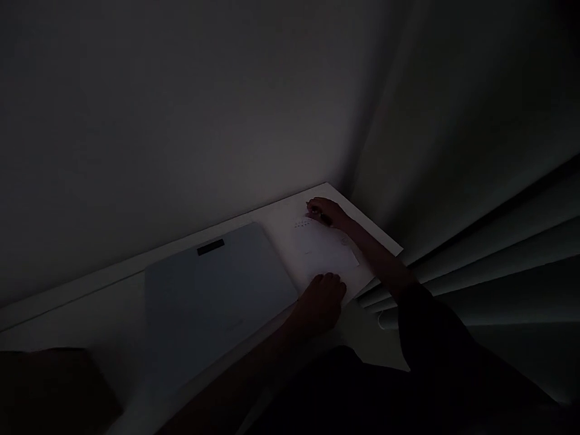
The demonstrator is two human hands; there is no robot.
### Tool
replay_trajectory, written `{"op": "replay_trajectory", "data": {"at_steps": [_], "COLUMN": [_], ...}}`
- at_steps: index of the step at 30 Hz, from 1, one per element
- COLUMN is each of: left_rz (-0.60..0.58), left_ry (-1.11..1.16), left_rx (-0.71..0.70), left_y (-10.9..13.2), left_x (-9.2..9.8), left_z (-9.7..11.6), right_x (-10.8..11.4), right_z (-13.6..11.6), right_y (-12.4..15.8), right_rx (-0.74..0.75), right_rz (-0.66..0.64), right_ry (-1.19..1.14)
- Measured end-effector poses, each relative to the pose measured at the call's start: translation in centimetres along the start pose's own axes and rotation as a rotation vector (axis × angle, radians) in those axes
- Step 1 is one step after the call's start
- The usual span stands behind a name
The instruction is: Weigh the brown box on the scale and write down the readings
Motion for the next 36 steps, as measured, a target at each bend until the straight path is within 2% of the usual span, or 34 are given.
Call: {"op": "replay_trajectory", "data": {"at_steps": [3,7,12,18,36], "left_rz": [-0.006,-0.001,0.018,0.027,-0.01], "left_ry": [0.026,0.036,0.024,0.005,0.014], "left_rx": [0.009,0.0,-0.01,-0.018,-0.006], "left_y": [0.1,0.3,0.3,0.4,0.3], "left_x": [-0.1,-0.3,-0.5,-0.8,-0.5], "left_z": [-0.1,-0.2,-0.3,-0.2,-0.1], "right_x": [-0.5,-2.6,-2.4,-2.6,-2.9], "right_z": [1.6,3.3,3.9,2.7,3.1], "right_y": [-0.1,0.3,1.1,1.7,1.3], "right_rx": [-0.141,-0.311,-0.346,-0.348,-0.286], "right_rz": [0.059,0.01,0.193,0.109,0.12], "right_ry": [-0.234,-0.456,-0.393,-0.41,-0.277]}}
Point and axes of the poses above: each hand's wrist, its own y-axis away from the middle knuckle, its own x-axis out of the back of the hand, z = x × y, the point moved 6 cm from there along -y, towards the middle knuckle, and after that the axes turned 6 degrees about -x, right-handed, at the moved point
